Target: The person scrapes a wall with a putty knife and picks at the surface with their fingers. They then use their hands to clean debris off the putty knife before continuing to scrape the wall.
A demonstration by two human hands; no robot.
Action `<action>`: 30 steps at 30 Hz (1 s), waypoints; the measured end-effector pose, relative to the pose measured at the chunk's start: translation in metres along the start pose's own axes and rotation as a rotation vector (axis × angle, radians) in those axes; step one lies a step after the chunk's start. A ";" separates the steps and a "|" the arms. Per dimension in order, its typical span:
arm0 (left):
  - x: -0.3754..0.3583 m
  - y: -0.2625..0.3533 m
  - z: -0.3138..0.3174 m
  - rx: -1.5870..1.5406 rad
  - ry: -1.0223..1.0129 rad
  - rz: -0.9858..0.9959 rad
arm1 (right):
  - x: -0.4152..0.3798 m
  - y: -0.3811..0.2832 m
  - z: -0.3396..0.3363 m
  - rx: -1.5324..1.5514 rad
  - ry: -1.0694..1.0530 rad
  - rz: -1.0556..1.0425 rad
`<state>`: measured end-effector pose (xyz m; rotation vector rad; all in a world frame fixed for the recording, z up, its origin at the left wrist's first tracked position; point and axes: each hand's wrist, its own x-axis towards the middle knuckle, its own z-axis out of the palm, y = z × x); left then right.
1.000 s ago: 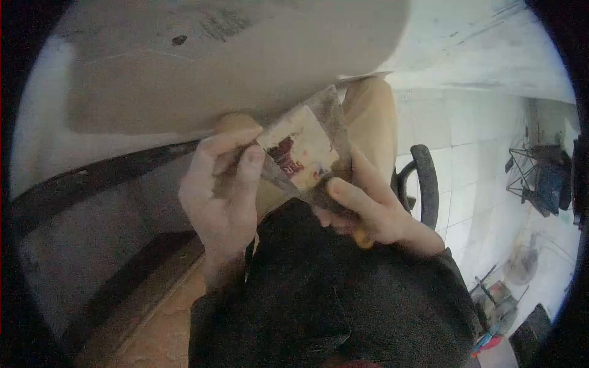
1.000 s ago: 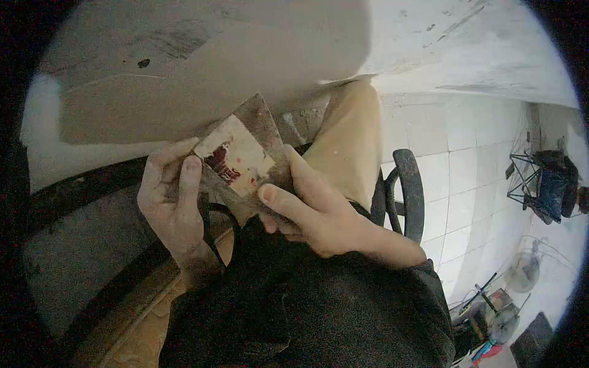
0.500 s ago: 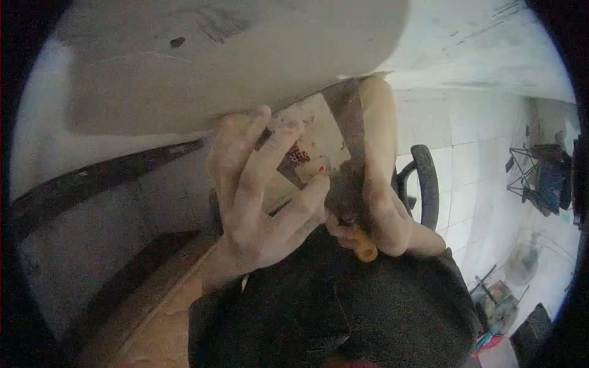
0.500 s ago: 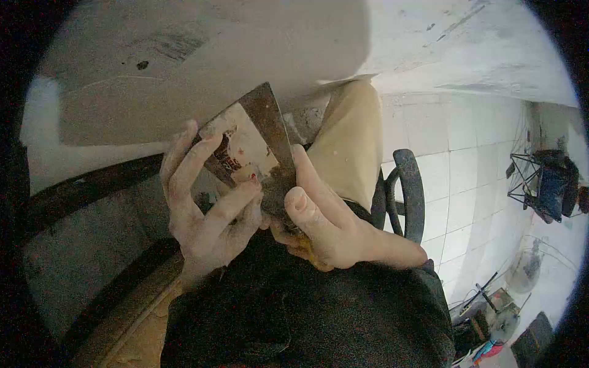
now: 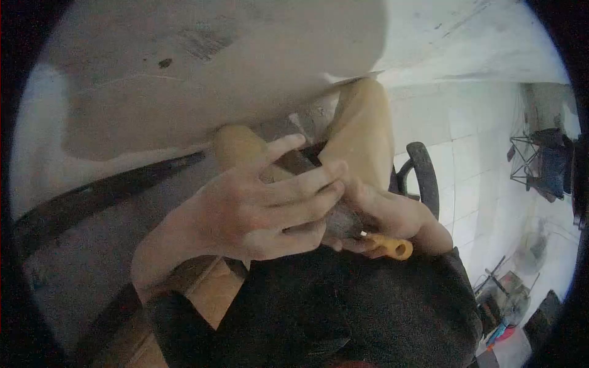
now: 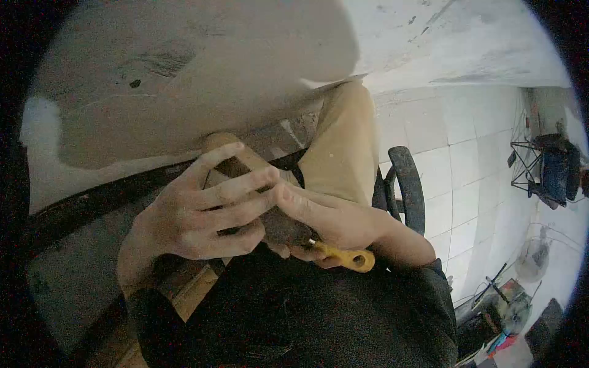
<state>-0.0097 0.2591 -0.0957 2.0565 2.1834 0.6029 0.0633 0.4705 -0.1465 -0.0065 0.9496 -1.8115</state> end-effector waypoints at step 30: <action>-0.007 -0.018 0.024 -0.248 0.110 0.005 | 0.016 -0.016 0.000 0.252 0.366 0.121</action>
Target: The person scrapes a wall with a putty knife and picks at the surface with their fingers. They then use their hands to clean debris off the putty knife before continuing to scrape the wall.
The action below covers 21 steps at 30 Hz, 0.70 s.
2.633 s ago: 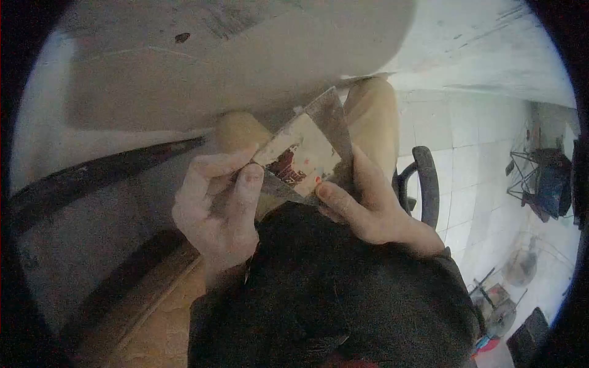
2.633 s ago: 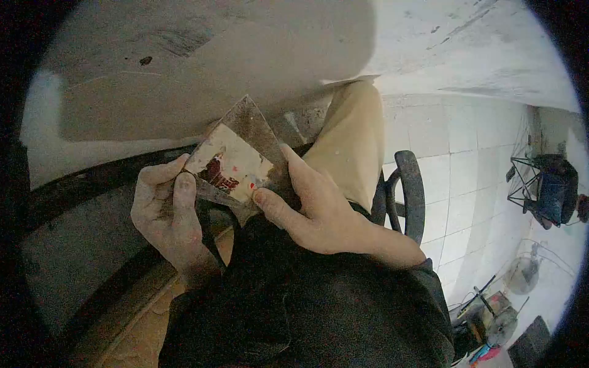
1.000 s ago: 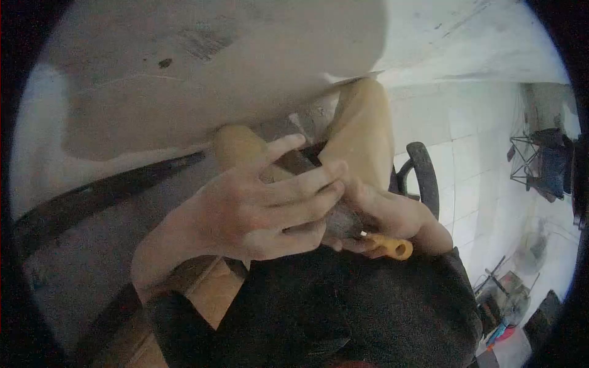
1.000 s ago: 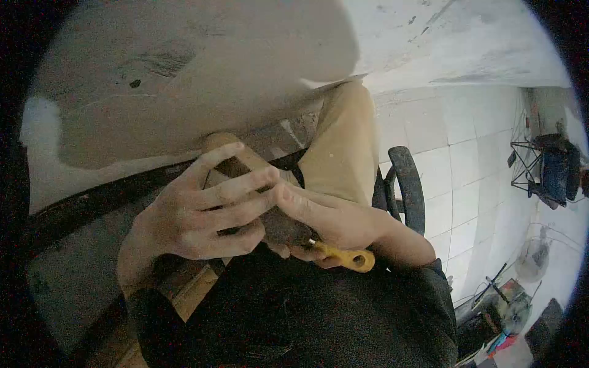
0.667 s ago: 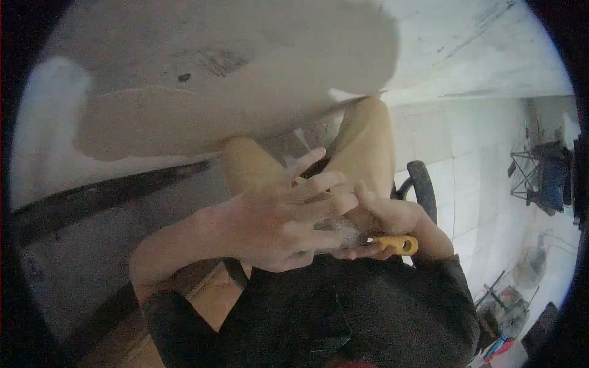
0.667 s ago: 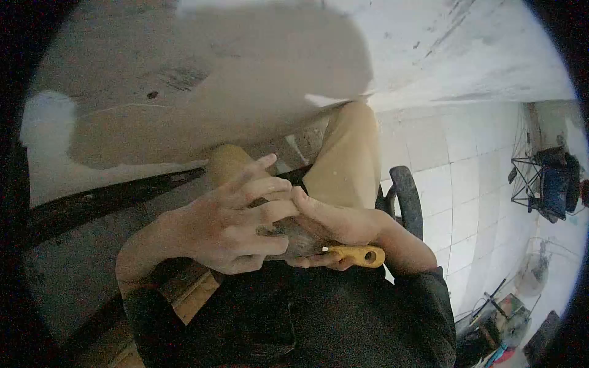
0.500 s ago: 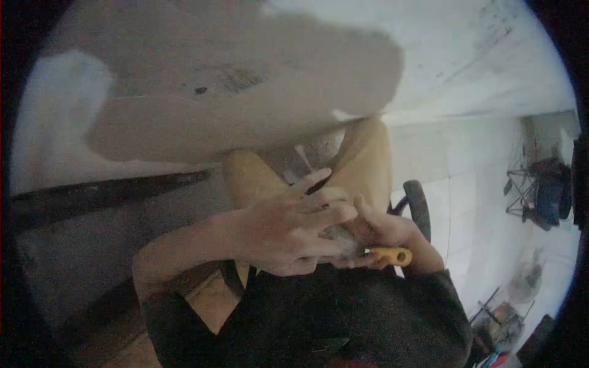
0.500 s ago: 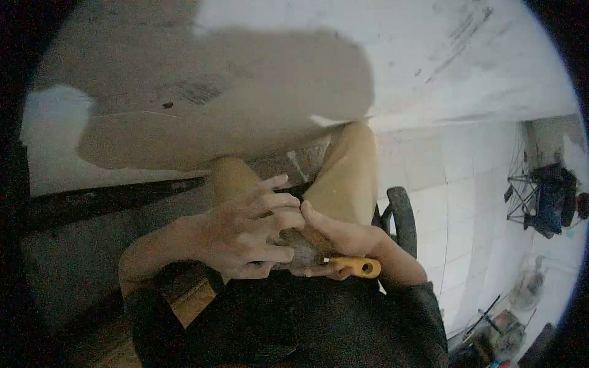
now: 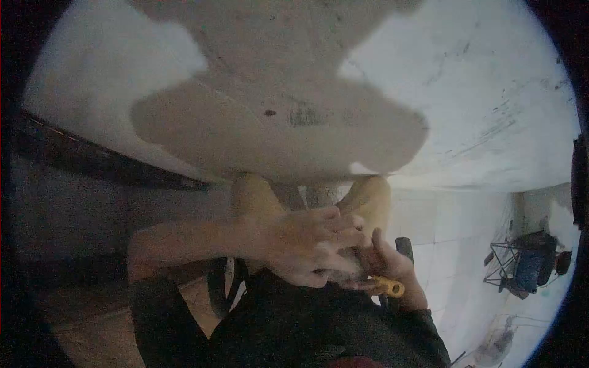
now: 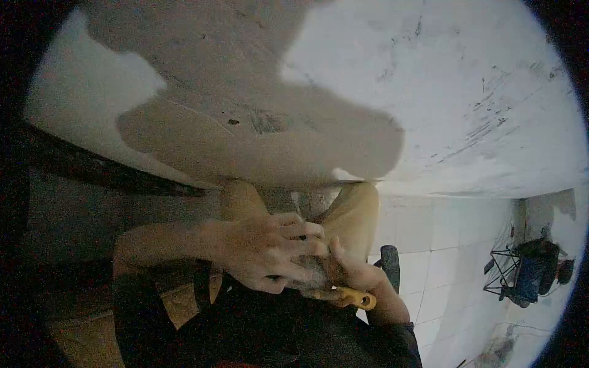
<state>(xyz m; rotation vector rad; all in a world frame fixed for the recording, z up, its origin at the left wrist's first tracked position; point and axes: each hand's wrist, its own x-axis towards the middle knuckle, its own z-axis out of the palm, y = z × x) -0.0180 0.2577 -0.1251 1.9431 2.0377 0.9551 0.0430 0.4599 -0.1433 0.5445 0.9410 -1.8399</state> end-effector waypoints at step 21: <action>0.032 0.016 -0.066 0.333 0.029 0.153 | -0.059 -0.049 0.039 -0.455 -0.195 -0.344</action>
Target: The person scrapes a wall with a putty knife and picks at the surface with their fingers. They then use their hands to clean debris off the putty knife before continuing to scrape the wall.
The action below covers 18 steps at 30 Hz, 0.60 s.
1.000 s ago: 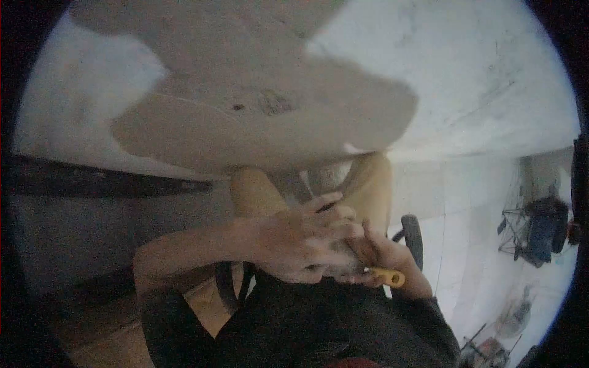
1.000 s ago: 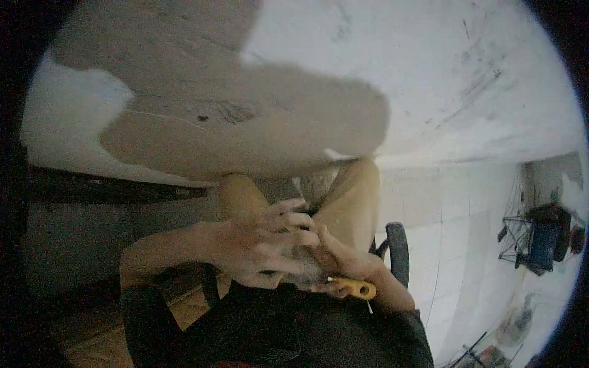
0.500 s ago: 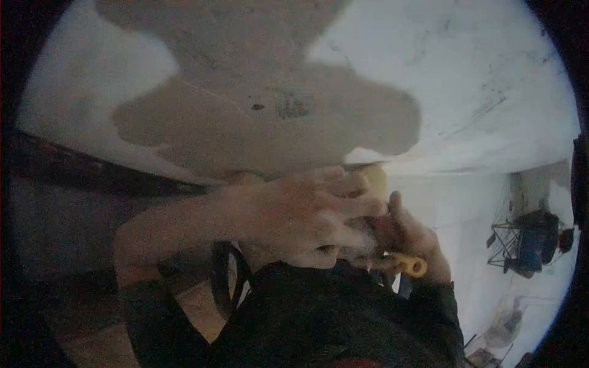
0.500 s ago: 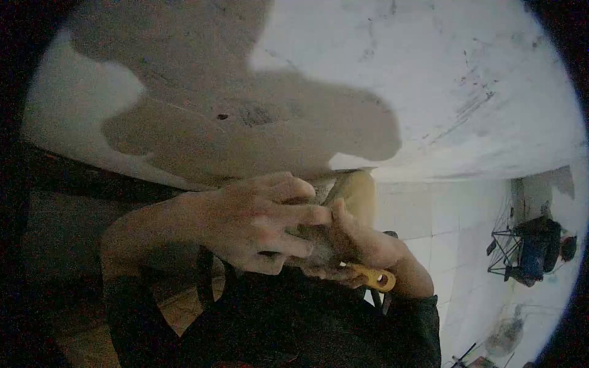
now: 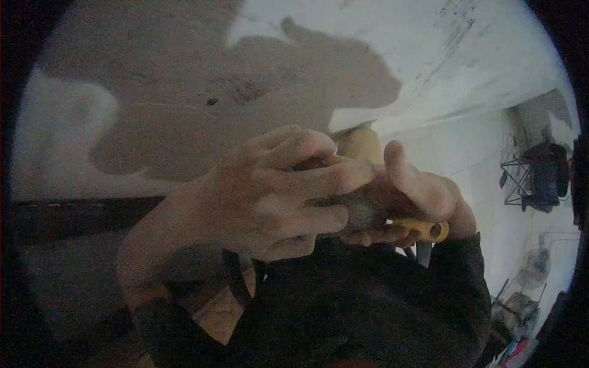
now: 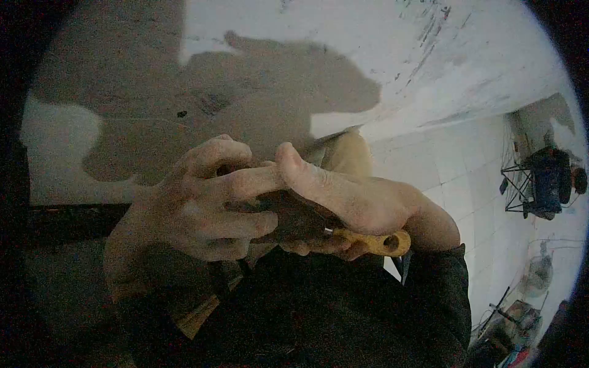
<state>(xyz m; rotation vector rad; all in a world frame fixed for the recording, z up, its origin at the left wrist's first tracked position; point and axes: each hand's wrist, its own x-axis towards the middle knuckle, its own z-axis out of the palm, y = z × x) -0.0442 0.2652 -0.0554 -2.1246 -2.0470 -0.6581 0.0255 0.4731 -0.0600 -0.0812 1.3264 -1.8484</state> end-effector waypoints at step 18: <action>-0.004 -0.002 0.003 -0.167 0.116 -0.050 | -0.004 -0.005 -0.006 0.134 0.094 0.078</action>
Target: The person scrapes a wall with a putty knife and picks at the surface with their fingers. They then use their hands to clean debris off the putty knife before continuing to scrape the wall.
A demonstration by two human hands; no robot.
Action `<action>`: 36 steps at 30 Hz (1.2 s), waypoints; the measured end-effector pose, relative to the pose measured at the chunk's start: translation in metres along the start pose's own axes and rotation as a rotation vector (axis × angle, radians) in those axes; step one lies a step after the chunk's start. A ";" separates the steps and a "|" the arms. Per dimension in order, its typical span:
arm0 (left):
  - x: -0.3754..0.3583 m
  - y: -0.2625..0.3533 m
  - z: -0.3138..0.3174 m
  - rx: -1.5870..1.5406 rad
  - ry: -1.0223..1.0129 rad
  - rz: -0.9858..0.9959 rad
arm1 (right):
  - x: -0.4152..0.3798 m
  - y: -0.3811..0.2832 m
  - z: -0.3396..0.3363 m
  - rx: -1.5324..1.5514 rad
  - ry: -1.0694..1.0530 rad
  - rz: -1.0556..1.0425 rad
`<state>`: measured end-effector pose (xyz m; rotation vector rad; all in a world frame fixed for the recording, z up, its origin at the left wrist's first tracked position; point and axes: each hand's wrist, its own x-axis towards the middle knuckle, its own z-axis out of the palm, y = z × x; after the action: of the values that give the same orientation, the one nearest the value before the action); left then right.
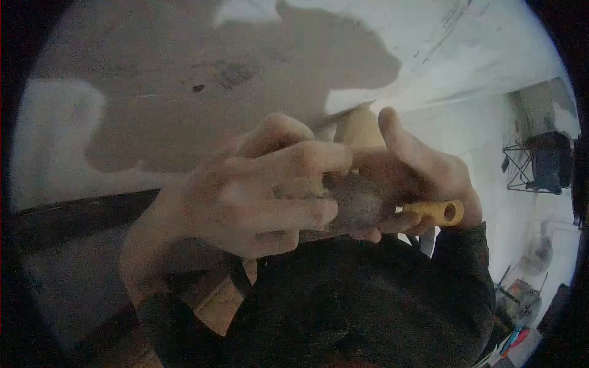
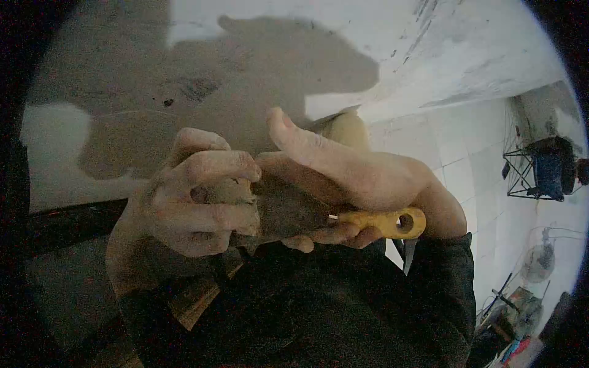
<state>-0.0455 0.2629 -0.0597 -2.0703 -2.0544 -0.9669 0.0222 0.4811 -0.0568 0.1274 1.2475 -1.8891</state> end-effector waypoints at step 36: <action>-0.004 0.038 -0.015 0.110 -0.545 -0.081 | 0.020 0.032 0.011 -0.277 -0.098 0.123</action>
<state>-0.0158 0.2484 -0.0348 -2.3998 -2.3727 -0.2950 0.0356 0.4560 -0.0841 -0.0347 1.3871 -1.5825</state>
